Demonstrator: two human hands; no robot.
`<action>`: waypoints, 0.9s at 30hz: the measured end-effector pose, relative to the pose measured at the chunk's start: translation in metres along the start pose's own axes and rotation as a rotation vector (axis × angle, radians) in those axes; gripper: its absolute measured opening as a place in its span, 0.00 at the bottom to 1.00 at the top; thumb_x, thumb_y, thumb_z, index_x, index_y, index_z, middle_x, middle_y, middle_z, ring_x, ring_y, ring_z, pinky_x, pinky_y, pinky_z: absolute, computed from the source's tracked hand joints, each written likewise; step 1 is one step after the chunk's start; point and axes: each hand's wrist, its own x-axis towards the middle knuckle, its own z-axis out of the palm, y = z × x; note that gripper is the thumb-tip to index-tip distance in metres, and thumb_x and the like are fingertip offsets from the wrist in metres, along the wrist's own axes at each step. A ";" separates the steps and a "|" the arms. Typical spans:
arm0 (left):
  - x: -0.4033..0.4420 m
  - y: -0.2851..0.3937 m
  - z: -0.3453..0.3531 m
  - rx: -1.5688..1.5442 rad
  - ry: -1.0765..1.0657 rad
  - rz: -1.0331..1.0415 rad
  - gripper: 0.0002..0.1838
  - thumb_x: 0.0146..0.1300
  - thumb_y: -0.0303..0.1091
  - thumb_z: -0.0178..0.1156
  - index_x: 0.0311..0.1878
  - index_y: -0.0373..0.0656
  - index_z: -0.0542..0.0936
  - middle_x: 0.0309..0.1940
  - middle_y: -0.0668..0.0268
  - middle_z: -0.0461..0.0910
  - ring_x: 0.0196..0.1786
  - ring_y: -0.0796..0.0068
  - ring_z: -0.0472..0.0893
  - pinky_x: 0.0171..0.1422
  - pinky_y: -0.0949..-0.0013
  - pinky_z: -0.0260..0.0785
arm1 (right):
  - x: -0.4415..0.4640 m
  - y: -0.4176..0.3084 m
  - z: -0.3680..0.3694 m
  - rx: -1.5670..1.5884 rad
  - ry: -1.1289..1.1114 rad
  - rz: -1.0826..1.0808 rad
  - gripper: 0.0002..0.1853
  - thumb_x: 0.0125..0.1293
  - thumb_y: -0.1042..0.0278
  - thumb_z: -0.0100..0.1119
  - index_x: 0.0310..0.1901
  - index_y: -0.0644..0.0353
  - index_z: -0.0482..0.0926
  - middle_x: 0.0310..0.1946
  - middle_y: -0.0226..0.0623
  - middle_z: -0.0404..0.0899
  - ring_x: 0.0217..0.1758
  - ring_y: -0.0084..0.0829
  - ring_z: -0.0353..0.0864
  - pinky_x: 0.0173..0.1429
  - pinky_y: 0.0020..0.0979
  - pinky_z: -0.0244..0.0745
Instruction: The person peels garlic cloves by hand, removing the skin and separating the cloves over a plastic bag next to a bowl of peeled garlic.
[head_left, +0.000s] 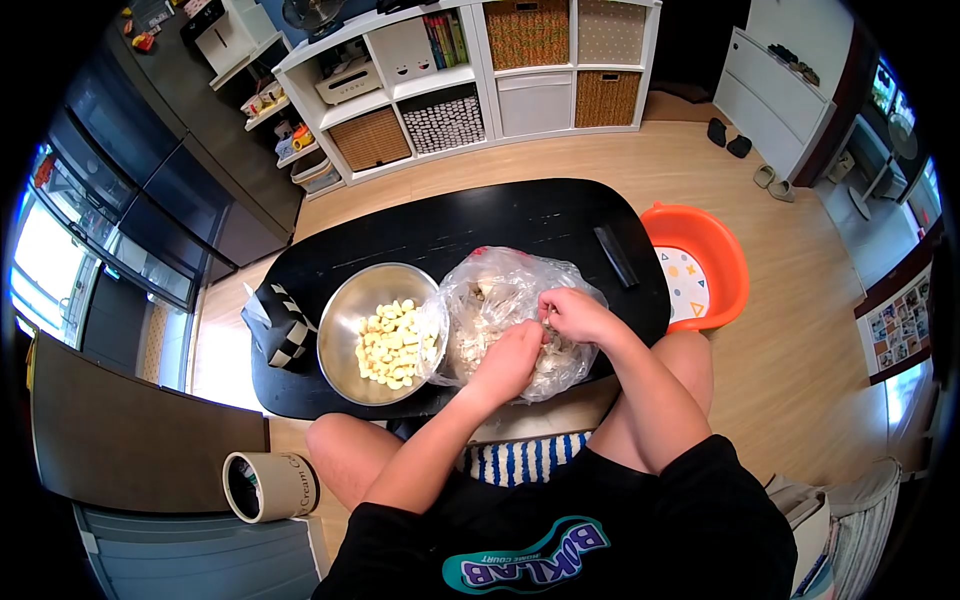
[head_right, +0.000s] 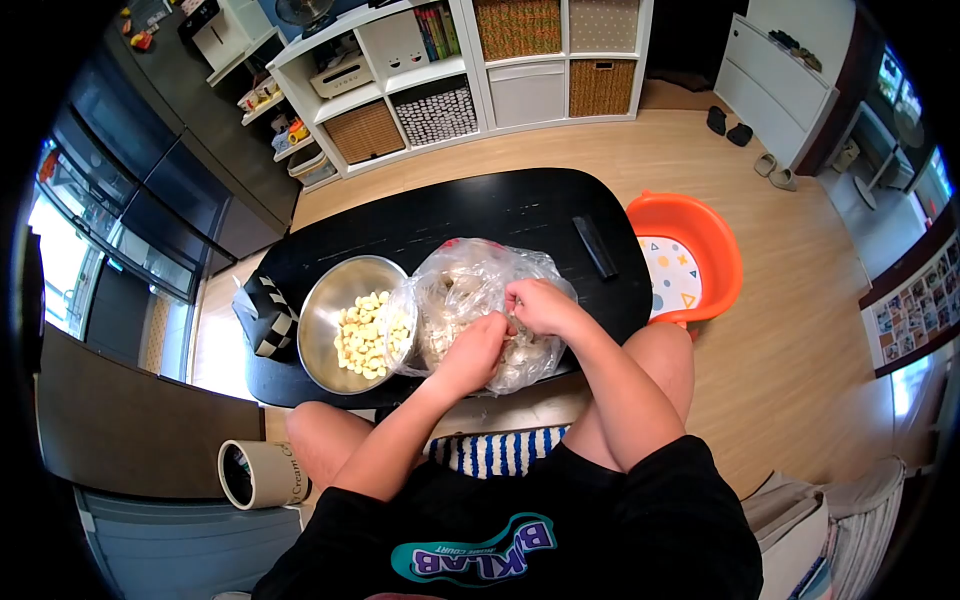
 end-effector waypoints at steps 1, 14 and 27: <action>0.000 0.001 -0.001 0.000 0.000 0.000 0.12 0.61 0.21 0.58 0.48 0.38 0.74 0.43 0.50 0.78 0.49 0.44 0.79 0.54 0.51 0.73 | 0.000 0.000 0.001 0.000 0.000 -0.001 0.08 0.59 0.76 0.55 0.38 0.61 0.82 0.33 0.46 0.84 0.38 0.45 0.84 0.43 0.42 0.77; 0.001 0.020 -0.013 0.011 0.032 -0.060 0.14 0.62 0.27 0.64 0.52 0.45 0.78 0.47 0.59 0.80 0.41 0.50 0.84 0.45 0.53 0.77 | 0.000 0.000 -0.008 0.059 -0.057 0.009 0.06 0.61 0.70 0.61 0.36 0.63 0.82 0.30 0.41 0.85 0.35 0.36 0.84 0.41 0.37 0.77; -0.008 0.023 -0.050 -0.025 0.178 -0.219 0.07 0.69 0.33 0.63 0.40 0.40 0.78 0.32 0.54 0.81 0.33 0.54 0.83 0.37 0.58 0.74 | -0.001 -0.026 0.017 0.282 -0.053 -0.251 0.09 0.72 0.67 0.55 0.37 0.63 0.78 0.30 0.42 0.81 0.33 0.35 0.79 0.40 0.37 0.74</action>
